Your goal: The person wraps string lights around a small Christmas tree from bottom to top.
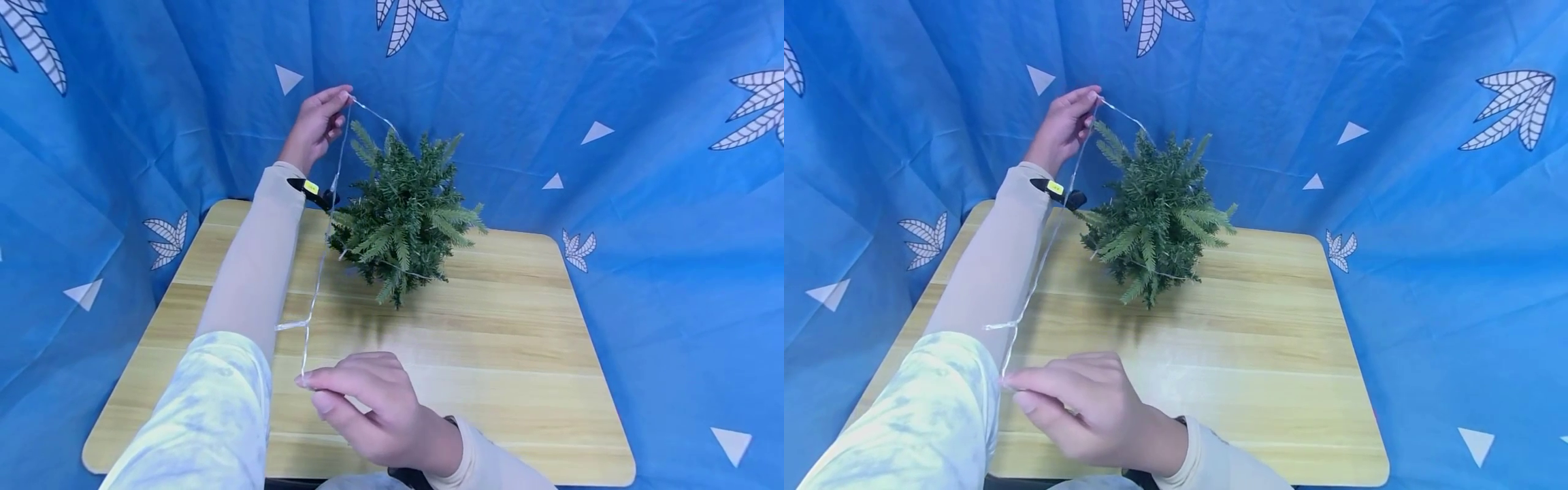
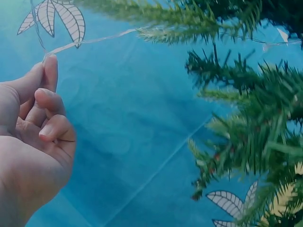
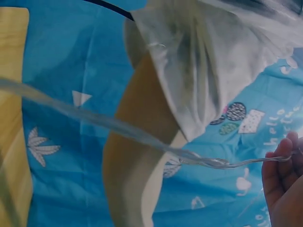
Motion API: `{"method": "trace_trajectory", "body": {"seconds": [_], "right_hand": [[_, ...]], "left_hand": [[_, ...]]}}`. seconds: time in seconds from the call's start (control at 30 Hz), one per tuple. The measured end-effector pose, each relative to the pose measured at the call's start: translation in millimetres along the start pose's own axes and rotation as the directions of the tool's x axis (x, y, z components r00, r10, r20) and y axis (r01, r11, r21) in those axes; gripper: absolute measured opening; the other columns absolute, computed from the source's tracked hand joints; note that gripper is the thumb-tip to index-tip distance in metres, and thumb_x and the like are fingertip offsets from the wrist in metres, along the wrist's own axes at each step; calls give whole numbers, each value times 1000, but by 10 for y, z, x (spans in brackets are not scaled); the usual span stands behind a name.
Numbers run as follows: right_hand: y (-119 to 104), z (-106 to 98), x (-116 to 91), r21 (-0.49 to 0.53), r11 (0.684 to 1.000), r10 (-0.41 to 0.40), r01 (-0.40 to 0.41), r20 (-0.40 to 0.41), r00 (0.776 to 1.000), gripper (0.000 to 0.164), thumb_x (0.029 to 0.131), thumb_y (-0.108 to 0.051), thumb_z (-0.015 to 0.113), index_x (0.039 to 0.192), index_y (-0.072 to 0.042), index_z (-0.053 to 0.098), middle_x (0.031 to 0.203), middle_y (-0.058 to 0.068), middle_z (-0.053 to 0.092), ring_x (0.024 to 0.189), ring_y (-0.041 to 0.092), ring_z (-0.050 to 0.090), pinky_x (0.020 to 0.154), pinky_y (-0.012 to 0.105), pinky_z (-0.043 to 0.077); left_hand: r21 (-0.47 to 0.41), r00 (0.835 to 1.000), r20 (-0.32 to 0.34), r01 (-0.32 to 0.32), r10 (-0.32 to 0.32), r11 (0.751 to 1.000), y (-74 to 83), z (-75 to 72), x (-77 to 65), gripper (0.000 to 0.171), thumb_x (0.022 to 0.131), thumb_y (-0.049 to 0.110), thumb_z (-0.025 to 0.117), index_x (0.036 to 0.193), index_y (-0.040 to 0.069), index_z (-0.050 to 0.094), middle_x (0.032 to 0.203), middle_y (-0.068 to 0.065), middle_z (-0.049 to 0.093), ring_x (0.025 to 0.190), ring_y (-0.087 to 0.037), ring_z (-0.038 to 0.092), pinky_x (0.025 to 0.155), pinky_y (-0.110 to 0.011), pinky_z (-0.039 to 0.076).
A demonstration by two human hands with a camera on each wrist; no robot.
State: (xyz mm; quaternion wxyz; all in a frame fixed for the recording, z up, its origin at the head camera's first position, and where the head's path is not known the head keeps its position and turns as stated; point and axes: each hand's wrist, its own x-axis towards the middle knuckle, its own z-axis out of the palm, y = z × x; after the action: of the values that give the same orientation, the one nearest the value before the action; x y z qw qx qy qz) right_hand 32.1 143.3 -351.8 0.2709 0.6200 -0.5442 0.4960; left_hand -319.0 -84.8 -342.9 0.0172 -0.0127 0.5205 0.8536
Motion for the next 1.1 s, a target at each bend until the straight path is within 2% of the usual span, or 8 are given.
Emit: {"method": "trace_trajectory", "body": {"seconds": [0.23, 0.4, 0.57, 0.73, 0.87, 1.1], "right_hand": [[27, 36, -116, 25, 996, 81, -81, 1, 997, 32, 106, -8, 45, 95, 15, 64, 65, 1, 65, 59, 3, 59, 68, 11, 51], [52, 51, -189, 44, 989, 140, -141, 23, 990, 30, 106, -8, 45, 99, 15, 63, 63, 2, 64, 58, 2, 60, 67, 9, 51], [72, 46, -265, 58, 979, 195, -197, 41, 980, 29, 107, -10, 44, 103, 13, 61, 63, 3, 63, 56, 3, 59, 65, 9, 50], [75, 26, -394, 73, 968, 237, -239, 36, 971, 27, 108, -11, 44, 104, 10, 60, 62, 3, 61, 55, 4, 58, 63, 11, 51], [87, 13, -501, 88, 956, 277, -278, 29, 960, 25, 107, -11, 46, 104, 9, 60, 62, 3, 61, 55, 6, 58, 63, 13, 51], [87, 4, -641, 89, 940, 330, -328, 2, 944, 23, 107, -10, 48, 103, 8, 62, 64, 4, 61, 56, 8, 59, 64, 14, 52]], "left_hand": [[43, 1000, -5, -4, 4, 999, -95, -116, -4, 38, 99, 24, 64, 135, 12, 63, 114, -1, 66, 62, -11, 47, 45, -22, 34], [64, 999, -44, 10, -7, 998, -137, -167, -60, 39, 99, 22, 63, 137, 10, 62, 112, 0, 67, 61, -11, 47, 45, -22, 34], [109, 996, -83, 52, -43, 993, -176, -168, -120, 37, 100, 20, 63, 136, 10, 63, 112, 0, 67, 62, -11, 48, 45, -21, 35], [151, 988, -120, 112, -95, 982, -252, -243, -150, 36, 102, 21, 60, 137, 12, 62, 114, 1, 67, 63, -12, 48, 46, -22, 35], [175, 984, -148, 127, -101, 976, -308, -296, -172, 38, 103, 21, 58, 139, 11, 60, 113, 1, 66, 64, -12, 47, 48, -22, 36], [245, 972, -189, 181, -137, 952, -398, -354, -223, 37, 104, 20, 55, 140, 11, 60, 112, 2, 66, 64, -12, 48, 49, -22, 37]]}}
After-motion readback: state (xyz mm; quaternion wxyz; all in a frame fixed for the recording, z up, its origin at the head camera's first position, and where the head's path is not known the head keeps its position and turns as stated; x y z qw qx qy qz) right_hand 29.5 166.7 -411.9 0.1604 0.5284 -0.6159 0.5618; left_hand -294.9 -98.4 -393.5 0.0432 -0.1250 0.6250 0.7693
